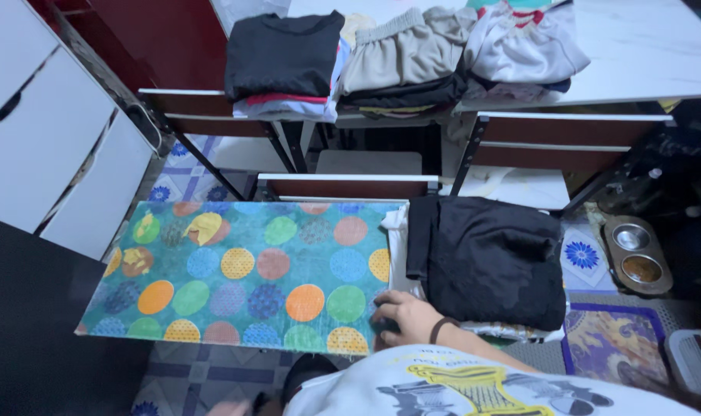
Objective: The person folds several garments, including a black top, a white t-shirt, and a pair of black shorts, on a small table. They smooth and fold each item neatly and place them into a growing stack.
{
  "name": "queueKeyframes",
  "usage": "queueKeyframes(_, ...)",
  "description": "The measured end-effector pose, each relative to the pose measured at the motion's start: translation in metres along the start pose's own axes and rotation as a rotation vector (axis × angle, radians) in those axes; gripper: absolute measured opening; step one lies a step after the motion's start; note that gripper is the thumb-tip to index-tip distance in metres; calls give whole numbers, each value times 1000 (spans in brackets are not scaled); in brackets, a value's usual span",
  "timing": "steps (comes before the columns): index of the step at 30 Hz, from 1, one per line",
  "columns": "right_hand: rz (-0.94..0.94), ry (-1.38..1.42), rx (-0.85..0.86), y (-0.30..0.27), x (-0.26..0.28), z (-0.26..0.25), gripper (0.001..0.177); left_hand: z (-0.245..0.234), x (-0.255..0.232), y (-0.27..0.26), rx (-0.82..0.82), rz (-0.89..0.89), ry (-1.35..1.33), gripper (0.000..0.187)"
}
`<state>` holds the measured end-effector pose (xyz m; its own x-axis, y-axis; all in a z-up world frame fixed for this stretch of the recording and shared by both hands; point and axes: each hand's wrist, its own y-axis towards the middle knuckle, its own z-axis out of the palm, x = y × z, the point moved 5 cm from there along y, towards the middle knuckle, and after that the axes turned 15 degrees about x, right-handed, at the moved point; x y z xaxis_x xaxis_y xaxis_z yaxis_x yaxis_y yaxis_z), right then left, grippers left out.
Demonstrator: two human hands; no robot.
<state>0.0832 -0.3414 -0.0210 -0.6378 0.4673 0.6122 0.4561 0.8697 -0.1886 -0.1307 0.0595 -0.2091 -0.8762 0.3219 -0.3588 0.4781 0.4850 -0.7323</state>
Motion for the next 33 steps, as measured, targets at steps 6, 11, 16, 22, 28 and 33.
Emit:
queueKeyframes(6,-116,8,-9,-2,9,-10,37,13,-12,-8,69,-20,-37,38)
queueKeyframes(11,107,889,107,-4,5,-26,33,41,-43,2,119,68,-71,35)
queueKeyframes(16,133,1022,172,-16,19,-39,31,49,-90,6,103,177,-182,32)
queueKeyframes(22,113,950,236,-51,23,-9,27,27,-144,-28,30,298,-370,29)
queueKeyframes(28,250,964,239,-57,0,4,27,-46,-168,-56,-147,373,-634,27)
queueKeyframes(33,270,1155,185,-46,0,17,26,-99,-150,-89,-355,449,-888,25)
